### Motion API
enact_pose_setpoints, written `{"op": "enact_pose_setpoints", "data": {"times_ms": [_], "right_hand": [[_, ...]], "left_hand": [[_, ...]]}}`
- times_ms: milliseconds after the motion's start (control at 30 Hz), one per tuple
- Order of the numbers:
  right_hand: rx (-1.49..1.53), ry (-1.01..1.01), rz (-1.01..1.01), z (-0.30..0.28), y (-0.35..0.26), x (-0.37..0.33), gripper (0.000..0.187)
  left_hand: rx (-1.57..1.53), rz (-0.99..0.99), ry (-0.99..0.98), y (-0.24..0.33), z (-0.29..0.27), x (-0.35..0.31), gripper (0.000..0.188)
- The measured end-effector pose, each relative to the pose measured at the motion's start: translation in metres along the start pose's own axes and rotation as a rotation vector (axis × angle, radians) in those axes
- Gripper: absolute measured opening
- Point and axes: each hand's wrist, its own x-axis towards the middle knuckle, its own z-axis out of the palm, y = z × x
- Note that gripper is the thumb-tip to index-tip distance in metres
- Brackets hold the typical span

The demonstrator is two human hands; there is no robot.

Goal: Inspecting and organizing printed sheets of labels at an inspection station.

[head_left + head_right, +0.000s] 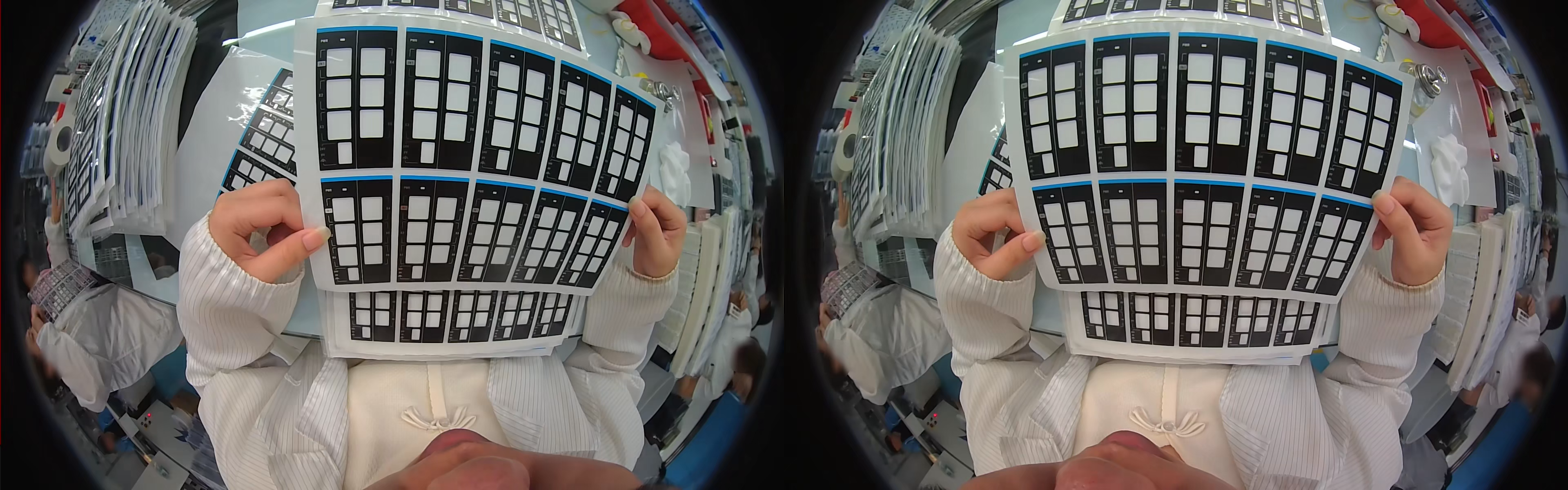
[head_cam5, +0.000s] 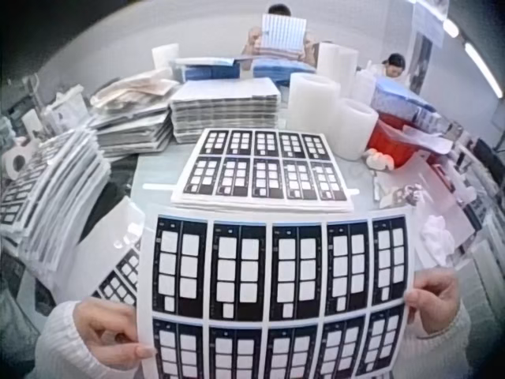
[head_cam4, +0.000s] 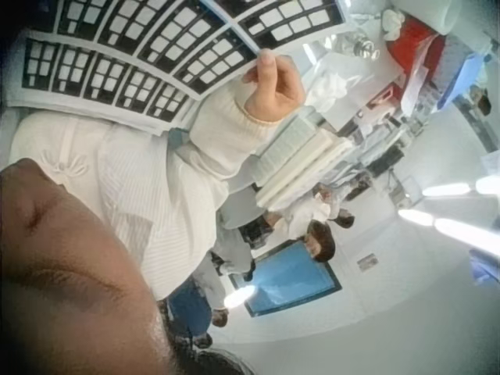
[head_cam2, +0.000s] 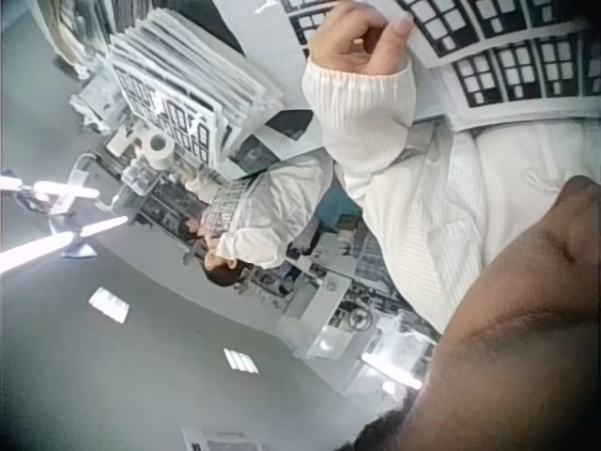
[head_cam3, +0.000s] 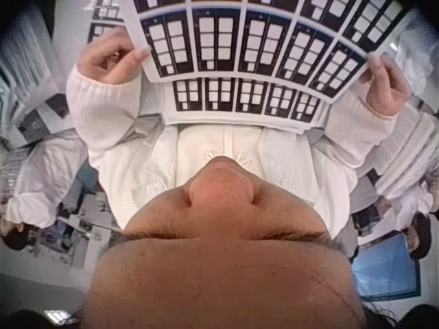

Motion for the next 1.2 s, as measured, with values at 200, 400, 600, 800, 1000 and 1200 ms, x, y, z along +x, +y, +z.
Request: {"op": "enact_pose_setpoints", "data": {"times_ms": [200, 400, 600, 800, 1000, 1200], "right_hand": [[0.005, 0.035, -0.033, 0.002, -0.001, 0.000, 0.016], [0.011, 0.029, -0.037, 0.003, -0.004, 0.001, 0.015], [0.004, 0.032, -0.029, 0.001, -0.004, 0.000, 0.015], [0.029, 0.028, -0.047, 0.003, -0.010, 0.001, 0.015], [-0.018, 0.012, -0.058, 0.002, -0.004, -0.002, 0.016], [0.058, 0.020, -0.025, 0.003, -0.008, -0.001, 0.011]], "left_hand": [[0.036, 0.016, -0.008, 0.001, 0.000, 0.000, 0.016], [0.012, 0.025, 0.013, 0.002, 0.001, -0.002, 0.014], [0.025, 0.054, -0.014, -0.003, 0.001, 0.008, 0.012], [0.056, 0.013, 0.038, 0.004, -0.002, -0.001, 0.013], [0.033, 0.032, 0.040, -0.006, 0.002, 0.004, 0.015], [0.094, 0.016, 0.046, -0.004, 0.000, 0.001, 0.016]]}}
